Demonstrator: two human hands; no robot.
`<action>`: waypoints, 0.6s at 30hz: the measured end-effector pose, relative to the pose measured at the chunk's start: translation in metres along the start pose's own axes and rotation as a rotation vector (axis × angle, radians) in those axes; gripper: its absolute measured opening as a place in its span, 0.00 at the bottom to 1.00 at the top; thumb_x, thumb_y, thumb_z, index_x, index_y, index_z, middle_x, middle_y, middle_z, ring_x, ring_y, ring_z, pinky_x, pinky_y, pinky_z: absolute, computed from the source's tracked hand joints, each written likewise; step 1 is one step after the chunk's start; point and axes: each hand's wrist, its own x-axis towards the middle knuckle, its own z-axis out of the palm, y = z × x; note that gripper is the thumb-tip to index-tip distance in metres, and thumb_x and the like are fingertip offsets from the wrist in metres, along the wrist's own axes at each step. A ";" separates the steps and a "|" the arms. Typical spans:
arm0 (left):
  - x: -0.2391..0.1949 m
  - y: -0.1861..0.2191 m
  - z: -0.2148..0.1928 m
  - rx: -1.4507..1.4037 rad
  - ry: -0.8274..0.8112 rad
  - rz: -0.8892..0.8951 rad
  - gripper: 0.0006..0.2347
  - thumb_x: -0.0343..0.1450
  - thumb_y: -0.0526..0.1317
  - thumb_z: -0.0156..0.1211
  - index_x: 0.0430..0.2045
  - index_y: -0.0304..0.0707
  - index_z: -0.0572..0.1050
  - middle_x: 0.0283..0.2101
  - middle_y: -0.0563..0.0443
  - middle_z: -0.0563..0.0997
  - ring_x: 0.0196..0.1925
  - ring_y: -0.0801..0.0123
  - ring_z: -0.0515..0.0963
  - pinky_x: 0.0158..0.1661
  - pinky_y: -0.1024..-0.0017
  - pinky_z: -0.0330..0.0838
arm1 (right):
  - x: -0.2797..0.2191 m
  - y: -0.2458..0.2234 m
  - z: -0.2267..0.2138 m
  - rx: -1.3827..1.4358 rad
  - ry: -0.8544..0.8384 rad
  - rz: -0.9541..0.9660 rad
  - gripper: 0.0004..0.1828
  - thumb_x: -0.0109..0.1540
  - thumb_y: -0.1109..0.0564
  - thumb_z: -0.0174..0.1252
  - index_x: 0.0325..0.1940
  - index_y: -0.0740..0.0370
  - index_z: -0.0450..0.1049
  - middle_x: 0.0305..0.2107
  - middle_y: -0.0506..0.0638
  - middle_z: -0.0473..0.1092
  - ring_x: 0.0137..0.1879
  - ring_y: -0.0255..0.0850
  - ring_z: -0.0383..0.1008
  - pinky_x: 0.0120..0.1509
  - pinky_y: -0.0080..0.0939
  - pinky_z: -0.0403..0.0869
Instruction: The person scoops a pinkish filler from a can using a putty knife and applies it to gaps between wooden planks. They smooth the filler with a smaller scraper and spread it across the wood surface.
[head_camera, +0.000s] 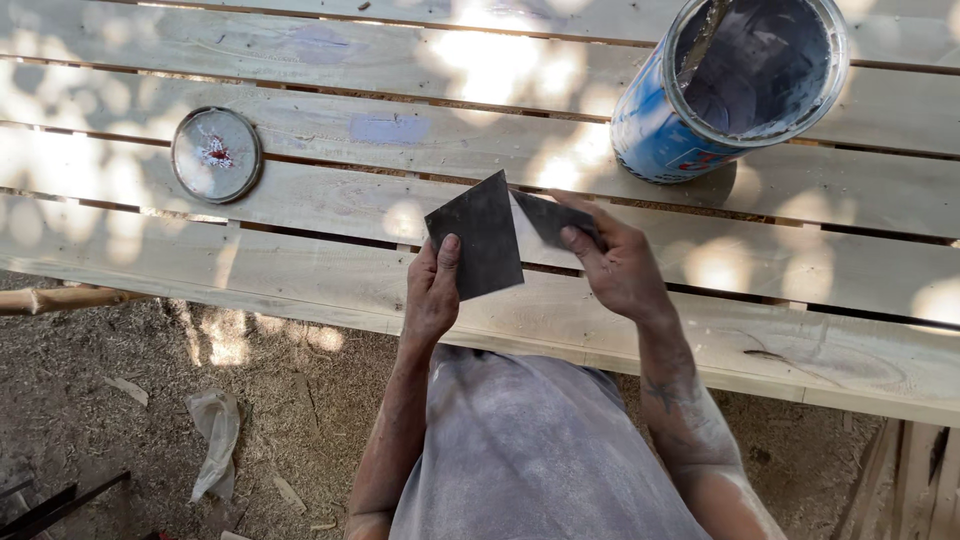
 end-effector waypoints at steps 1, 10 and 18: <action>0.001 0.009 -0.002 0.004 -0.022 0.018 0.22 0.82 0.52 0.43 0.52 0.28 0.74 0.36 0.51 0.79 0.35 0.79 0.74 0.36 0.77 0.73 | -0.003 -0.012 -0.009 -0.012 0.033 -0.177 0.16 0.70 0.55 0.56 0.62 0.58 0.74 0.49 0.52 0.77 0.54 0.40 0.78 0.59 0.42 0.78; 0.020 0.053 -0.021 -0.065 0.159 0.207 0.22 0.84 0.51 0.40 0.52 0.28 0.74 0.37 0.48 0.78 0.36 0.72 0.78 0.37 0.74 0.76 | 0.004 -0.025 0.040 -0.488 -0.243 -0.948 0.28 0.61 0.73 0.54 0.58 0.48 0.79 0.58 0.48 0.76 0.64 0.42 0.76 0.71 0.44 0.71; 0.027 0.059 -0.050 -0.449 0.263 0.257 0.20 0.81 0.49 0.47 0.57 0.28 0.72 0.49 0.45 0.81 0.48 0.70 0.83 0.50 0.73 0.82 | -0.012 0.016 0.017 0.478 0.080 -0.267 0.15 0.65 0.71 0.55 0.56 0.65 0.72 0.47 0.56 0.76 0.53 0.44 0.78 0.61 0.49 0.79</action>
